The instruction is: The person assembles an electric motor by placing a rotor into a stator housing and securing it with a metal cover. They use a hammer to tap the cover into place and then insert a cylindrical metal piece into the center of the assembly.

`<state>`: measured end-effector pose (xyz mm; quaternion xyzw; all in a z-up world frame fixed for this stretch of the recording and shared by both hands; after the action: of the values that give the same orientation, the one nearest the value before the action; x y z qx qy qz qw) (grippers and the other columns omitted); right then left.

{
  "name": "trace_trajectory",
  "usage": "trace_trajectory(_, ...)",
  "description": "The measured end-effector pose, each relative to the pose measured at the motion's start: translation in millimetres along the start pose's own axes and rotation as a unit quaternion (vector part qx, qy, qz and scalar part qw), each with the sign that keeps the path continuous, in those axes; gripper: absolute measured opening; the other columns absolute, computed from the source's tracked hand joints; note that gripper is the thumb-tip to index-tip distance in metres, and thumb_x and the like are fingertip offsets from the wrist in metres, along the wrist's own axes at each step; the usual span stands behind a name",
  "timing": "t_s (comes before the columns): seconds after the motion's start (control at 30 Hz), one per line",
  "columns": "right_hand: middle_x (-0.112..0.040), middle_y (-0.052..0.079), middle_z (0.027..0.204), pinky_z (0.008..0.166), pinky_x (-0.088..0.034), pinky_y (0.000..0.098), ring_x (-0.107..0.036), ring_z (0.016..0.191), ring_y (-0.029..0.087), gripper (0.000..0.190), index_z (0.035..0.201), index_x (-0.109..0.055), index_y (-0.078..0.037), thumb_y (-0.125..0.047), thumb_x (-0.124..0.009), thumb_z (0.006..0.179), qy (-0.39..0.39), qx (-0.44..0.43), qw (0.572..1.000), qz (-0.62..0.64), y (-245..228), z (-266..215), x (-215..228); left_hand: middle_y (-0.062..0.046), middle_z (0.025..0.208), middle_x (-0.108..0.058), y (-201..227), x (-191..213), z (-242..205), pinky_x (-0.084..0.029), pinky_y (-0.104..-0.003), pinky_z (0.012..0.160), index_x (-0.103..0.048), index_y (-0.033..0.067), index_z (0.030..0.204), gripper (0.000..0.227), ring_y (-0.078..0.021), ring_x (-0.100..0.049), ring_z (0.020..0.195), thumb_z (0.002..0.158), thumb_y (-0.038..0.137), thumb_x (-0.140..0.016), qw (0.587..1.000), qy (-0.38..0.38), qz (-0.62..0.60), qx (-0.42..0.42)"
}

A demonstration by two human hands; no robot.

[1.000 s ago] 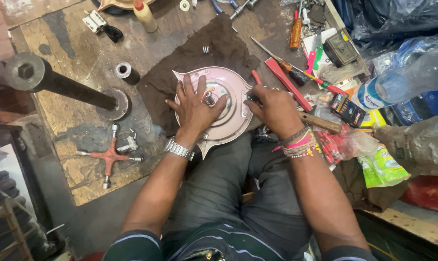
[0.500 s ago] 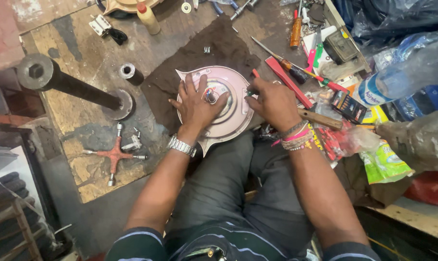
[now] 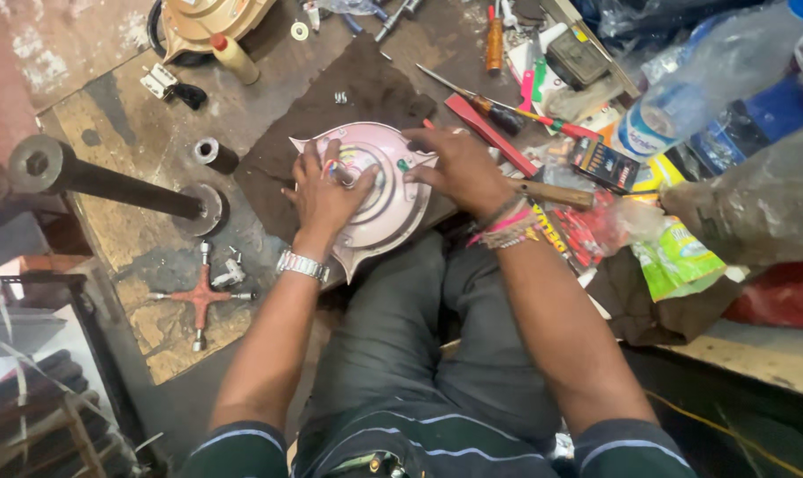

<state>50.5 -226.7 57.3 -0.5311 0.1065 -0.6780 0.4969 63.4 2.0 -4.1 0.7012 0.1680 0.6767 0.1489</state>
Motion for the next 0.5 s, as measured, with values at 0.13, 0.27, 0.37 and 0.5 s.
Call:
trace_trajectory(0.13, -0.076, 0.011, 0.106, 0.09, -0.052, 0.0457, -0.067, 0.099, 0.034, 0.035, 0.114, -0.075, -0.009, -0.017, -0.081, 0.081, -0.02, 0.042, 0.998, -0.051, 2.2, 2.3, -31.3, -0.019, 0.164, -0.027, 5.8, 4.8, -0.2, -0.018, -0.083, 0.107, -0.049, 0.0216, 0.15, 0.087, -0.045, -0.021, 0.15, 0.081, 0.07, -0.069, 1.0, -0.009, -0.002, -0.003)
trace_trajectory(0.27, -0.073, 0.014, 0.093, 0.078, -0.055, 0.0401, -0.07, 0.087, 0.029, 0.029, 0.111, -0.076, -0.011, -0.022, -0.084, 0.085, 0.048, -0.045, 0.998, -0.001, 3.2, 8.6, -18.4, -0.023, 0.163, -0.026, 9.5, 9.8, -2.8, -0.019, -0.082, 0.107, -0.048, 0.0228, 0.15, 0.085, -0.0472, -0.021, 0.15, 0.081, 0.067, -0.069, 1.0, -0.016, -0.017, 0.005)
trace_trajectory(0.37, -0.075, 0.011, 0.091, 0.07, -0.058, 0.0347, -0.073, 0.079, 0.023, 0.025, 0.111, -0.075, -0.011, -0.02, -0.082, 0.089, 0.153, -0.083, 0.982, 0.075, 3.5, 1.8, 8.1, -0.026, 0.162, -0.027, 12.4, 13.3, -5.1, -0.021, -0.083, 0.105, -0.048, 0.0226, 0.15, 0.082, -0.0482, -0.022, 0.149, 0.084, 0.066, -0.069, 0.999, -0.009, -0.026, -0.018)
trace_trajectory(0.5, -0.074, 0.012, 0.092, 0.068, -0.059, 0.0334, -0.074, 0.077, 0.025, 0.027, 0.112, -0.072, -0.007, -0.017, -0.083, 0.089, 0.211, -0.065, 0.973, 0.06, 6.8, -8.1, 32.7, -0.023, 0.161, -0.033, 13.6, 17.4, -7.0, -0.03, -0.077, 0.105, -0.049, 0.0223, 0.148, 0.077, -0.0477, -0.028, 0.148, 0.085, 0.063, -0.068, 0.999, -0.011, -0.042, -0.016)
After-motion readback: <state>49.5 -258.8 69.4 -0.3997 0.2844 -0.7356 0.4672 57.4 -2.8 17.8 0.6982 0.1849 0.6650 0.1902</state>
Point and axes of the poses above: each hand's wrist, its own z-axis towards the middle knuckle, its own x-axis out of the back of the hand, y = z × x, the point moved 6 cm from there along z, towards the middle knuckle
